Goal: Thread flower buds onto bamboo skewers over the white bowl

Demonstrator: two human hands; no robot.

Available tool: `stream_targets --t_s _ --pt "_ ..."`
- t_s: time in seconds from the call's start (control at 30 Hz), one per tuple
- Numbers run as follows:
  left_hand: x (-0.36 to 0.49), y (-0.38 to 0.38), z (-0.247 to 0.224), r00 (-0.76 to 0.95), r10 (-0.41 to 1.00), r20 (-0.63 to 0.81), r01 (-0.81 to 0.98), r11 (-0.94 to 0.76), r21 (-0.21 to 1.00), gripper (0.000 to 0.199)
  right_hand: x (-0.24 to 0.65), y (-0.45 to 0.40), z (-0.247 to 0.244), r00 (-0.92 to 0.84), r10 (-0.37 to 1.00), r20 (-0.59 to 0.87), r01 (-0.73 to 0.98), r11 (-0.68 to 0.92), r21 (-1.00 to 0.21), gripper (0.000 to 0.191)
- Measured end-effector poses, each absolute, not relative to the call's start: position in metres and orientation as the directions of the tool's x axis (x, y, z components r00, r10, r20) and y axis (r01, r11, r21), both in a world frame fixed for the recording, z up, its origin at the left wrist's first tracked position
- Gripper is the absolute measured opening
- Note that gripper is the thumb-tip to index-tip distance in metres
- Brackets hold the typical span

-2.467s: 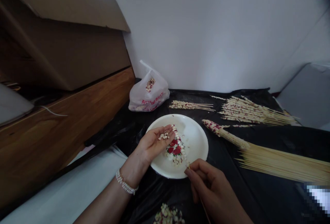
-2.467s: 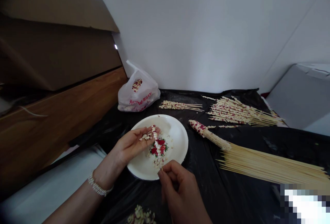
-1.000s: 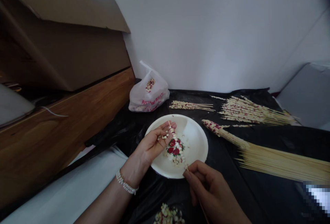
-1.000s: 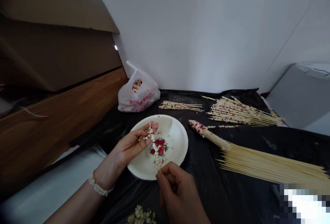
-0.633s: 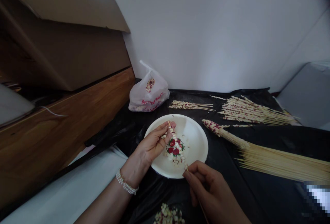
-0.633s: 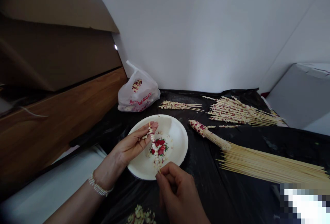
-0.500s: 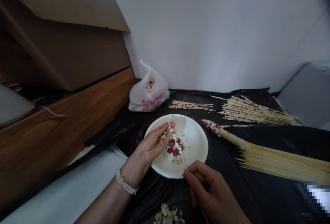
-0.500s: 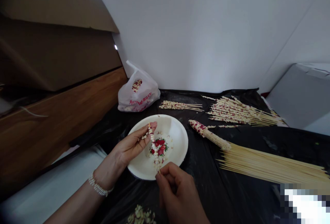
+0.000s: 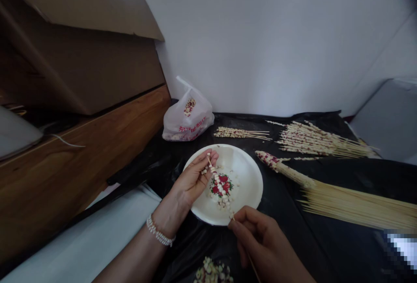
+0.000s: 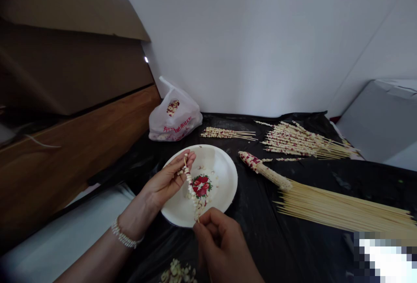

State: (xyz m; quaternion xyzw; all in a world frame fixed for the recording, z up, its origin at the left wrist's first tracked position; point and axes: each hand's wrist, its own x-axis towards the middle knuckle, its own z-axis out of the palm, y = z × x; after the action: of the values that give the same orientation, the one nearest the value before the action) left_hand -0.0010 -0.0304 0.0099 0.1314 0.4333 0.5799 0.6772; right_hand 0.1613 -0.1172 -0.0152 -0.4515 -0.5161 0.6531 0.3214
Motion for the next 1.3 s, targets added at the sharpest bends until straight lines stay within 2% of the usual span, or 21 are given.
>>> stream_targets --t_s 0.1,0.57,0.97,1.3 --pt "-0.001 -0.025 0.004 -0.040 0.902 -0.430 -0.709 0.278 0.648 0.022 0.161 -0.117 -0.015 -0.377 0.886 -0.270 0.025 -0.282 -0.959 0.038" --pt "-0.003 -0.026 -0.003 -0.033 0.914 -0.403 -0.731 0.253 0.633 0.019 0.162 -0.117 -0.015 -0.371 0.887 -0.277 0.002 -0.297 -0.955 0.040" --pt "-0.002 -0.026 -0.005 -0.061 0.931 -0.359 -0.700 0.216 0.681 0.018 0.161 -0.114 -0.010 -0.377 0.862 -0.339 -0.003 -0.367 -0.930 0.039" --pt "-0.002 -0.027 -0.003 -0.051 0.924 -0.379 -0.669 0.250 0.700 0.021 0.161 -0.115 -0.013 -0.357 0.879 -0.317 0.011 -0.336 -0.942 0.037"
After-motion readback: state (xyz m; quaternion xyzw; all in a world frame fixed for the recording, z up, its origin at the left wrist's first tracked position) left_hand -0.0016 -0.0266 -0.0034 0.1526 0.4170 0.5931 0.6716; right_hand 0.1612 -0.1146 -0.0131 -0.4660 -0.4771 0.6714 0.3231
